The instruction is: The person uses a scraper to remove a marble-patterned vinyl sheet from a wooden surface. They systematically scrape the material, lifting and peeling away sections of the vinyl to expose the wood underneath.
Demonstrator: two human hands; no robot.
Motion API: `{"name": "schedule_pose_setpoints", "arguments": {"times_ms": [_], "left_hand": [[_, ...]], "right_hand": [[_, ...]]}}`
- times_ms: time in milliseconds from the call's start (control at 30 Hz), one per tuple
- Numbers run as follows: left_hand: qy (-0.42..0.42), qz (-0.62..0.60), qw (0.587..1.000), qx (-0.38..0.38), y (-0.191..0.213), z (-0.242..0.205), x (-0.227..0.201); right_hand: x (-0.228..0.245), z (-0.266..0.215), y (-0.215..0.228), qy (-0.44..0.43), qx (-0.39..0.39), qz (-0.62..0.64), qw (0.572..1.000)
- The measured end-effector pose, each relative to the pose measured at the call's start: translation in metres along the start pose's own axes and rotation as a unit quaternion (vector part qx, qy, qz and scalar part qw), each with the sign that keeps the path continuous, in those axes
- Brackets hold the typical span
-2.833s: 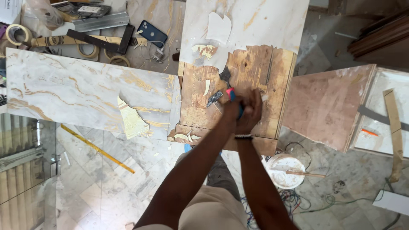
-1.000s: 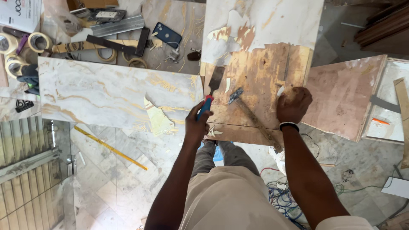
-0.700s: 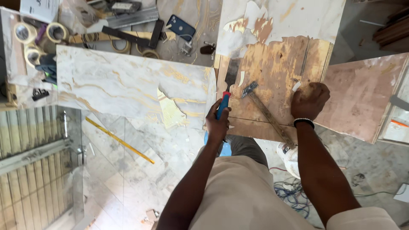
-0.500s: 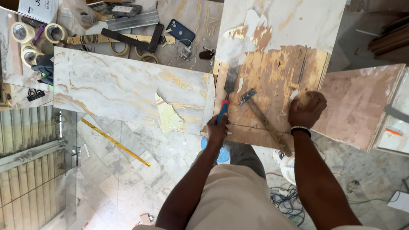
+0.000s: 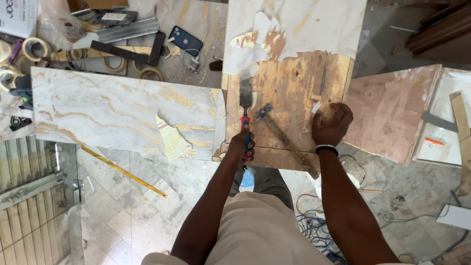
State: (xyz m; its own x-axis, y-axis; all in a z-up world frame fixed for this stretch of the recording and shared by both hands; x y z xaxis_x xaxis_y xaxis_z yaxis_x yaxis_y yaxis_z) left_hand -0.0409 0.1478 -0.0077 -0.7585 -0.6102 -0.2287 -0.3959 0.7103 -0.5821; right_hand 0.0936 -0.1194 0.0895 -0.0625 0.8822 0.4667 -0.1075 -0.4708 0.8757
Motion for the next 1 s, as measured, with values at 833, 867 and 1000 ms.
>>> {"name": "schedule_pose_setpoints", "arguments": {"times_ms": [833, 867, 1000], "left_hand": [[0.038, -0.109, 0.987, 0.111, 0.011, -0.004, -0.013], [0.016, -0.063, 0.995, 0.071, 0.016, 0.0, -0.02], [-0.034, 0.095, 0.995, -0.023, 0.022, -0.003, -0.047]], "right_hand": [[-0.005, -0.008, 0.001, 0.005, -0.016, 0.013, 1.0], [-0.006, -0.007, -0.001, -0.002, -0.012, 0.01, 1.0], [-0.005, -0.003, -0.008, -0.005, 0.002, -0.015, 1.0]]}}
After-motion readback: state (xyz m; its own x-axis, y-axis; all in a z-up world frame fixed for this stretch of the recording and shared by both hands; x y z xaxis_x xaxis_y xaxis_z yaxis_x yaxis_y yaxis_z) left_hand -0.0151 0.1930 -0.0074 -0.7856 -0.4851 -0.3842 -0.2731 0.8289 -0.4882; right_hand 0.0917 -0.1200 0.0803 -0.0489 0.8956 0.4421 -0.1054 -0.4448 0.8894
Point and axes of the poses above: each hand's wrist, its own z-axis towards the middle knuckle, its own y-axis out of the back of the hand, x = y × z, the point moved 10 cm from there along z, towards the middle knuckle, and after that the axes turned 11 degrees about x, right-handed, at the moved point
